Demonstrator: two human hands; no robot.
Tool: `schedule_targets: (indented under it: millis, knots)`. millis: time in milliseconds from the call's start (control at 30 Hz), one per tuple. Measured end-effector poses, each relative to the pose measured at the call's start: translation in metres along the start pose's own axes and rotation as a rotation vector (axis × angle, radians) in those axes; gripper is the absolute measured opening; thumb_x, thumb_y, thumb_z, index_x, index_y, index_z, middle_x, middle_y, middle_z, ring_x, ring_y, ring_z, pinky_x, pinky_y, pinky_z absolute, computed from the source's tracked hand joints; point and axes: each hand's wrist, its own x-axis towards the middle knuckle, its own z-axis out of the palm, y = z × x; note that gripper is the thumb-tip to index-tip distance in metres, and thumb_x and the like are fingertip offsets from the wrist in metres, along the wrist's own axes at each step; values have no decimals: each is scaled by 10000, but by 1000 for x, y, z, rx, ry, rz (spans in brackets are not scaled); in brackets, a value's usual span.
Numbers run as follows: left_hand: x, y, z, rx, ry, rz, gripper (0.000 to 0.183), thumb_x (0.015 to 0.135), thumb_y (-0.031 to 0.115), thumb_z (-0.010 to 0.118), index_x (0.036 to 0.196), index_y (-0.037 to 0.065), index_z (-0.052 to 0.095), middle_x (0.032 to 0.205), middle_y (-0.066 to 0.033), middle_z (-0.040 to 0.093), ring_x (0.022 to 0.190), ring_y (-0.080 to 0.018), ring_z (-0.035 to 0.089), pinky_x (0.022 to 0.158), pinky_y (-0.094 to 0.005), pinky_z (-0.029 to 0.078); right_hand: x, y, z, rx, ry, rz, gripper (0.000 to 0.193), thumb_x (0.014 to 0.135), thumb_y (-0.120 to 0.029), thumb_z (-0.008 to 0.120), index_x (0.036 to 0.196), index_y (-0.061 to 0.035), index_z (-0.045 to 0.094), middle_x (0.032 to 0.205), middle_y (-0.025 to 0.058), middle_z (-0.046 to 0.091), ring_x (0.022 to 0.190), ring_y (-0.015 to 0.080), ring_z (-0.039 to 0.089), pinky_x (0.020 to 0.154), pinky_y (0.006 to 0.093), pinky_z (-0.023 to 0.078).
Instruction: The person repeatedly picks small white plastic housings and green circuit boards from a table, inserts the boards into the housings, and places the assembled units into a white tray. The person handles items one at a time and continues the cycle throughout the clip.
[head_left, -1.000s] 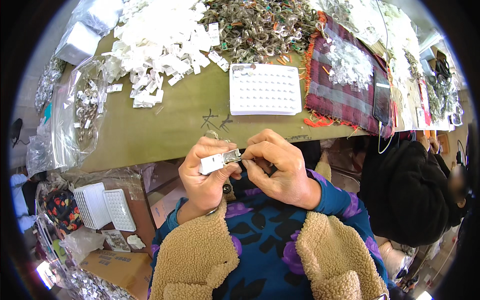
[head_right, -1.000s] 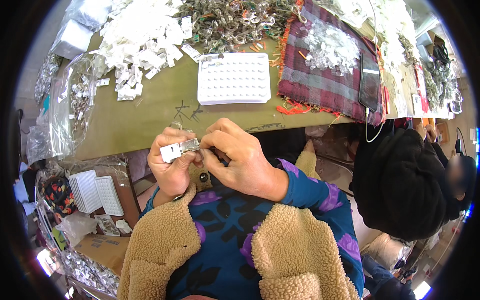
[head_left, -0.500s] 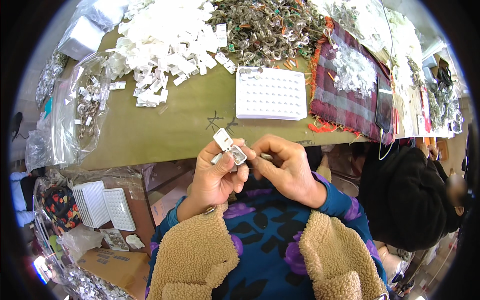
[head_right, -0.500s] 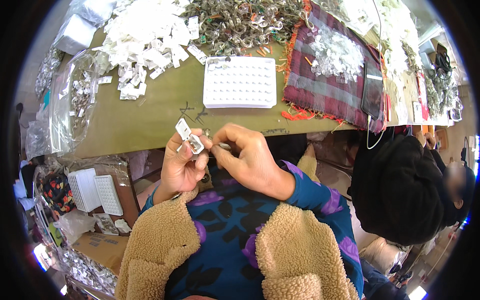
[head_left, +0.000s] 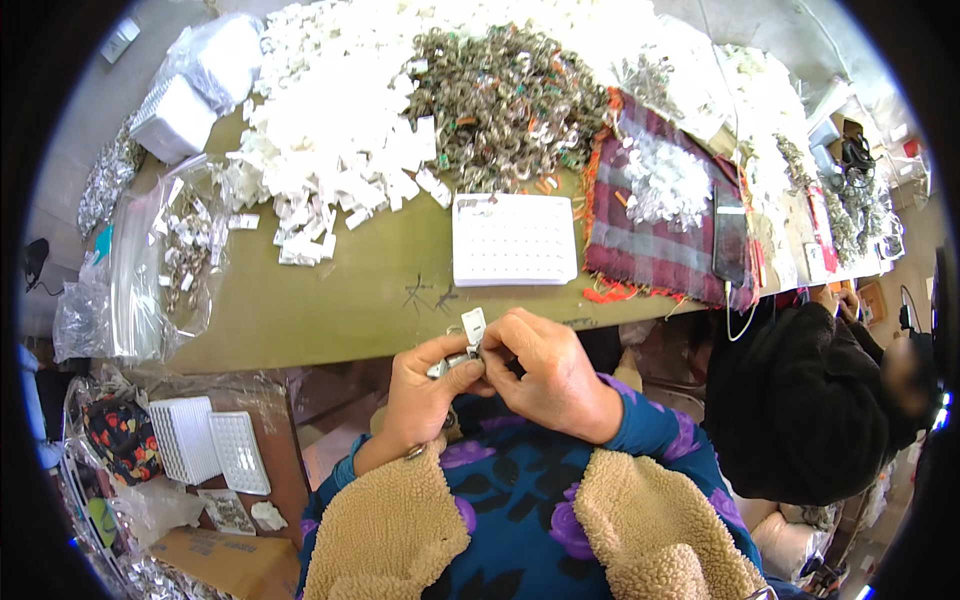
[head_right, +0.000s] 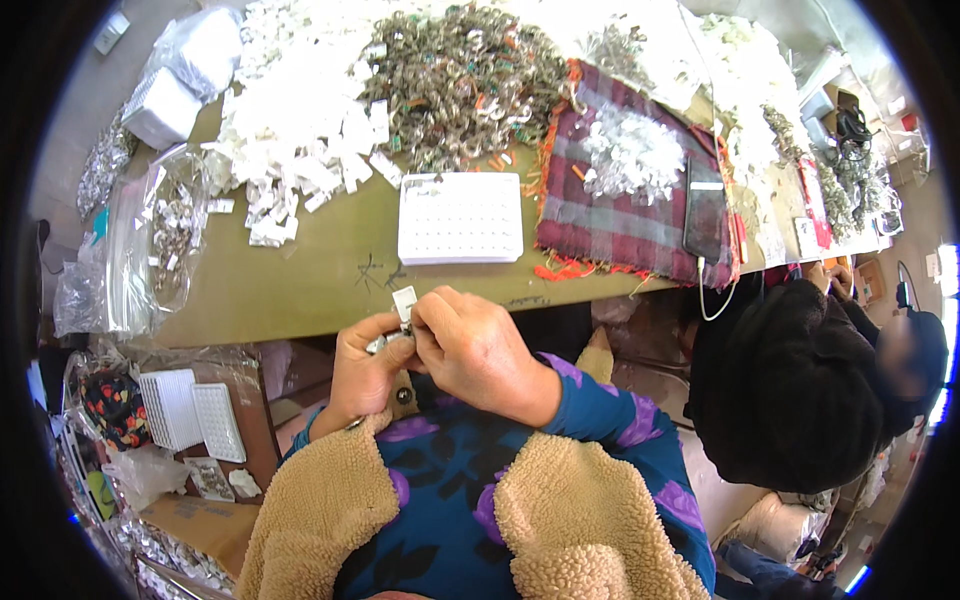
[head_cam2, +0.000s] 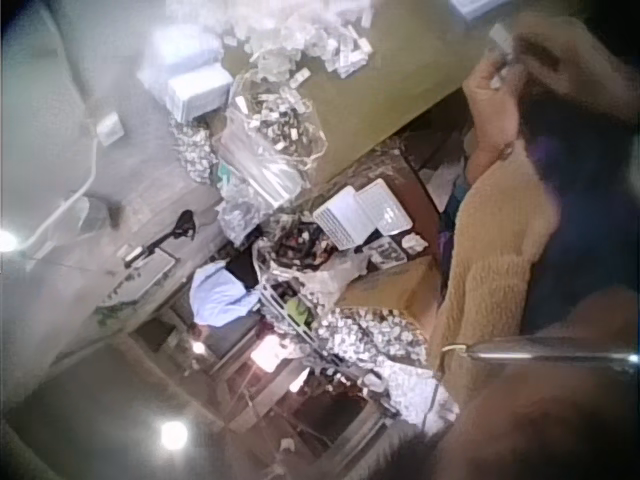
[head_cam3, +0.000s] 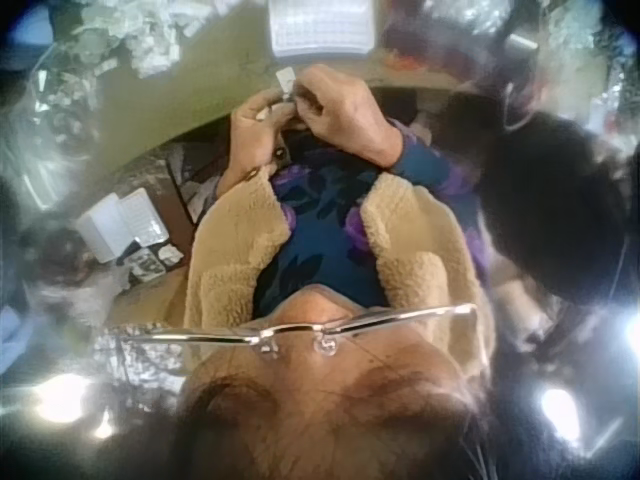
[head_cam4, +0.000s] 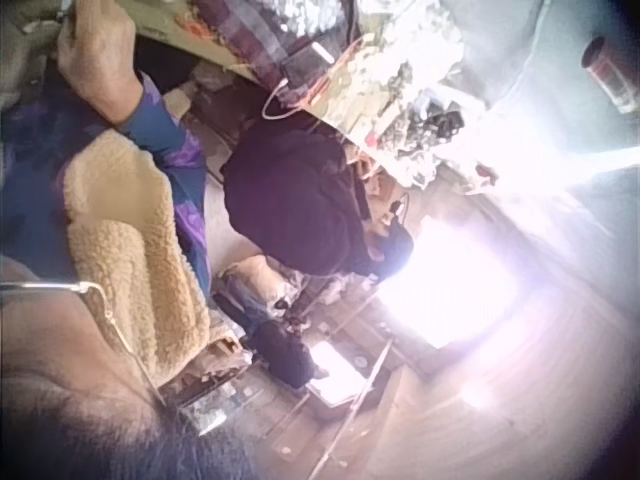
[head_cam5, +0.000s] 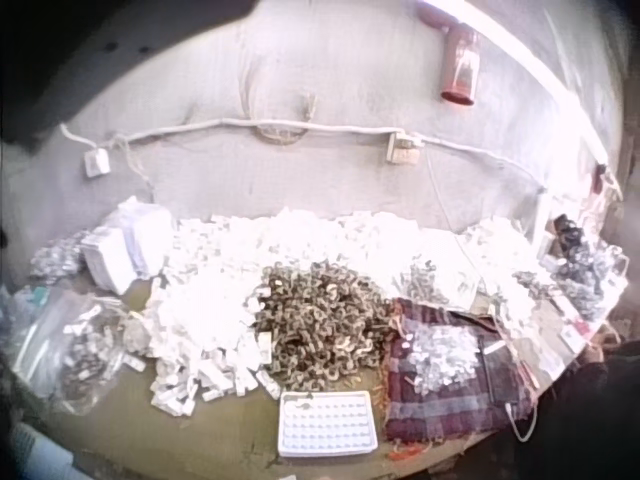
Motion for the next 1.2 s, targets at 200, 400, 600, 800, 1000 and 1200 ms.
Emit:
schedule_targets:
  millis: [200,400,600,800,1000,1200]
  knots:
    - [8,5,-2,-11,-73,-92,206,918,36,674,1101,-58,658,895,-120,702,769,-171,699,688,-277,597,6,11,-6,329,-141,340,92,831,32,678,903,8,624,742,69,639,642,129,633,567,272,496]
    - [24,28,-13,-171,-74,-46,260,947,78,632,1170,-49,598,940,-171,689,710,-180,683,606,-286,601,57,55,-32,-43,51,101,123,856,44,660,972,20,692,764,88,657,636,169,640,594,289,505]
    - [43,40,-24,-322,-105,-34,308,968,93,605,1244,-40,576,1053,-185,664,772,-152,664,586,-237,592,82,90,-9,-407,-16,-90,272,775,25,576,1027,-26,664,889,130,559,788,323,623,678,398,520]
    - [48,37,-32,-376,-98,-86,308,964,85,608,1246,-35,576,1065,-177,658,778,-152,662,598,-247,599,83,89,-10,-201,-8,9,129,828,22,616,954,-2,620,907,137,582,785,338,623,681,396,521]
    - [52,36,-39,-414,-105,-71,280,952,79,630,1207,-31,589,1071,-169,663,809,-162,678,667,-276,617,96,89,-13,-245,35,17,156,837,23,623,991,4,637,937,154,603,791,368,623,682,416,521]
    - [51,31,-37,-396,-58,-36,296,978,84,587,1245,-42,563,1062,-177,653,845,-177,681,700,-291,627,99,95,-7,-406,-48,-47,151,835,57,605,977,9,626,925,168,574,797,379,621,685,420,516]
